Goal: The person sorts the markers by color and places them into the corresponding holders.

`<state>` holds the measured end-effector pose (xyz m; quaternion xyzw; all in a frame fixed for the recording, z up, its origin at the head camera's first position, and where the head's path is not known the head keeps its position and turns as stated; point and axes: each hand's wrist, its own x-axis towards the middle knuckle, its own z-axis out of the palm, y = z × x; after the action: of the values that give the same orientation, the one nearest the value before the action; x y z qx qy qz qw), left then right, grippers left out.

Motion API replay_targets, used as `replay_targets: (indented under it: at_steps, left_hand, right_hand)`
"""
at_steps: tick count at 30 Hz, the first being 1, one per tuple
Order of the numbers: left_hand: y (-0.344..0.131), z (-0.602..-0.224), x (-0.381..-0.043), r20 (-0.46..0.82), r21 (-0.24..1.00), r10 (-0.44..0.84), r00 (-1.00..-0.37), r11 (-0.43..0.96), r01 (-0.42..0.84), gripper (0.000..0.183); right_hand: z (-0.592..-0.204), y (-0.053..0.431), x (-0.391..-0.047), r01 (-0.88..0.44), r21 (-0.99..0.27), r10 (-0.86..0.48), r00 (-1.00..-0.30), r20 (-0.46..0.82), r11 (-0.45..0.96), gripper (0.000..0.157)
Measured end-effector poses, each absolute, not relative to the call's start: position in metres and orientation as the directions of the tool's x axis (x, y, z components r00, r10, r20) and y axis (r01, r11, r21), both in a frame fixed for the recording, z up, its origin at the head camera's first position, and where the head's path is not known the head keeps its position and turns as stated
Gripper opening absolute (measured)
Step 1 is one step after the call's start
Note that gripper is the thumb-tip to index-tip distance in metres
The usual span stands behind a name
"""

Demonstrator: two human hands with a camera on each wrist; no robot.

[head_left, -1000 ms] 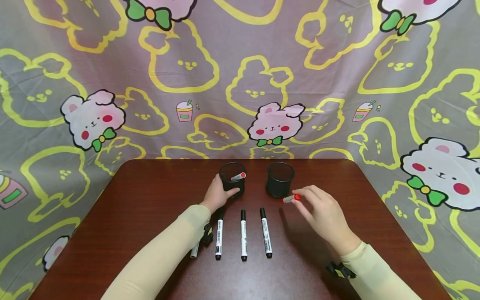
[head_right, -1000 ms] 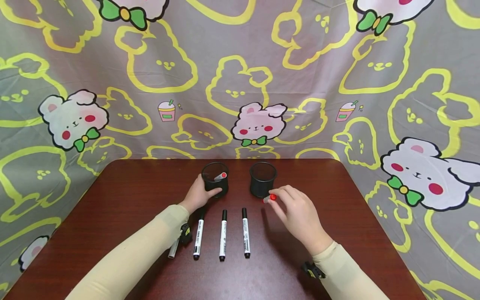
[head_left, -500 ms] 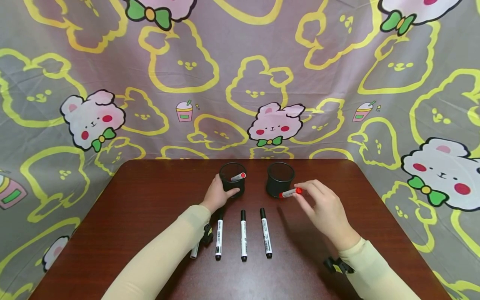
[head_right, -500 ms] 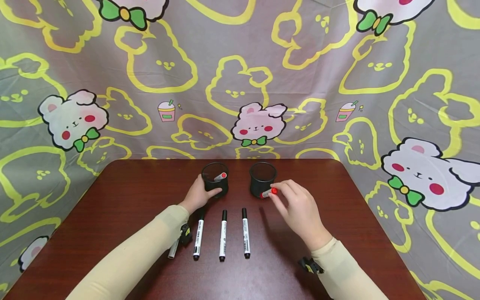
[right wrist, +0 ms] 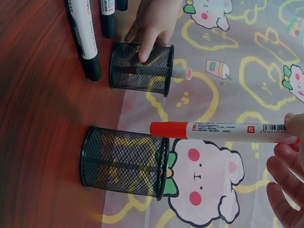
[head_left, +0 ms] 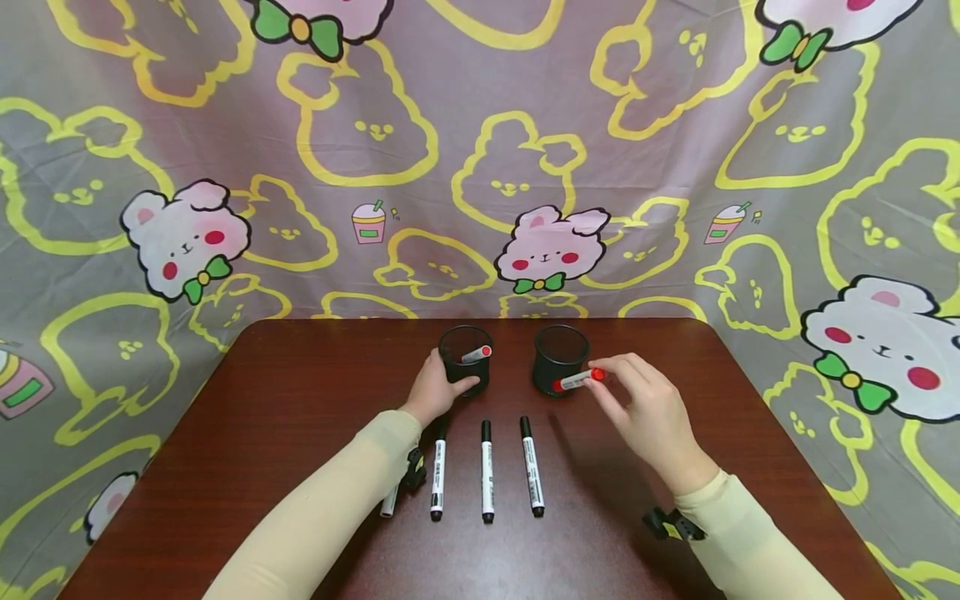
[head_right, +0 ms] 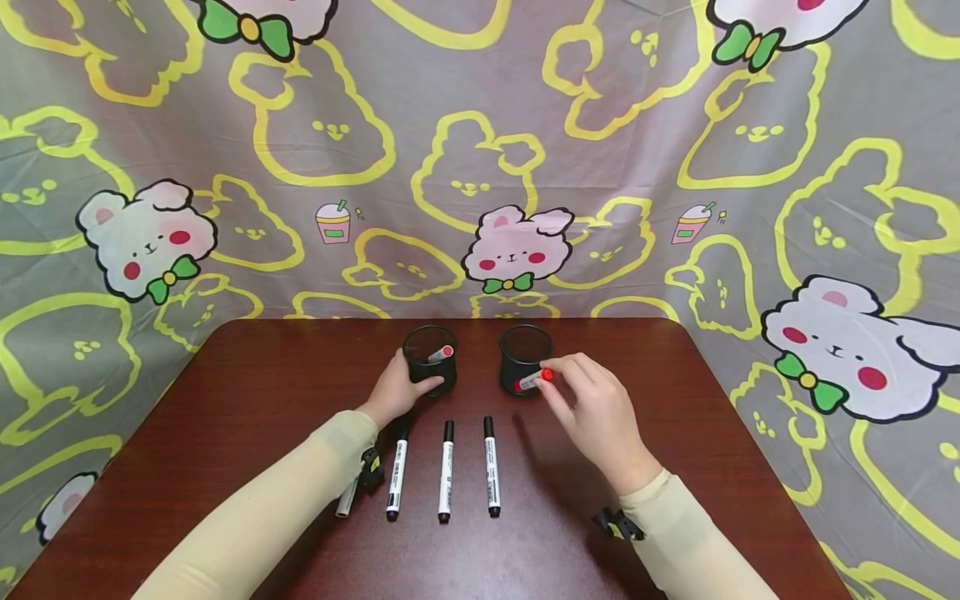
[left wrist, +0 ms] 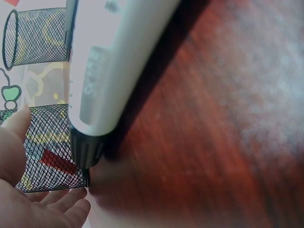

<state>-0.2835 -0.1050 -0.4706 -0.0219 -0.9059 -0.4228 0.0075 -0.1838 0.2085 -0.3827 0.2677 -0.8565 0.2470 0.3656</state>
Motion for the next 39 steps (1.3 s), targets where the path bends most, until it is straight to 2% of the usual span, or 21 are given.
replay_targets:
  at_steps: [11,19,25,29,39]
  left_hand:
    - [-0.105,-0.471,-0.283,0.032,0.768,0.036,-0.999,0.638,0.048,0.093]
    - [-0.106,-0.472,-0.284,0.038,0.764,0.033,-0.999,0.643,0.050,0.092]
    - [-0.106,-0.473,-0.285,0.043,0.767,0.034,-0.999,0.639,0.055,0.090]
    - [-0.105,-0.473,-0.284,0.046,0.766,0.033,-0.998,0.641,0.057,0.089]
    - [-0.105,-0.474,-0.285,0.048,0.762,0.025,-0.999,0.645,0.053,0.091]
  right_hand:
    - [-0.378,0.204,-0.185,-0.653,-0.230,-0.266,-0.568,0.779,0.721,0.036]
    - [-0.373,0.201,-0.185,-0.644,-0.255,-0.259,-0.592,0.763,0.721,0.032]
    - [-0.371,0.197,-0.187,-0.657,-0.264,-0.253,-0.583,0.772,0.706,0.029]
    - [-0.370,0.194,-0.189,-0.657,-0.269,-0.244,-0.580,0.777,0.704,0.035]
    - [-0.364,0.188,-0.193,-0.664,-0.281,-0.223,-0.568,0.792,0.693,0.034]
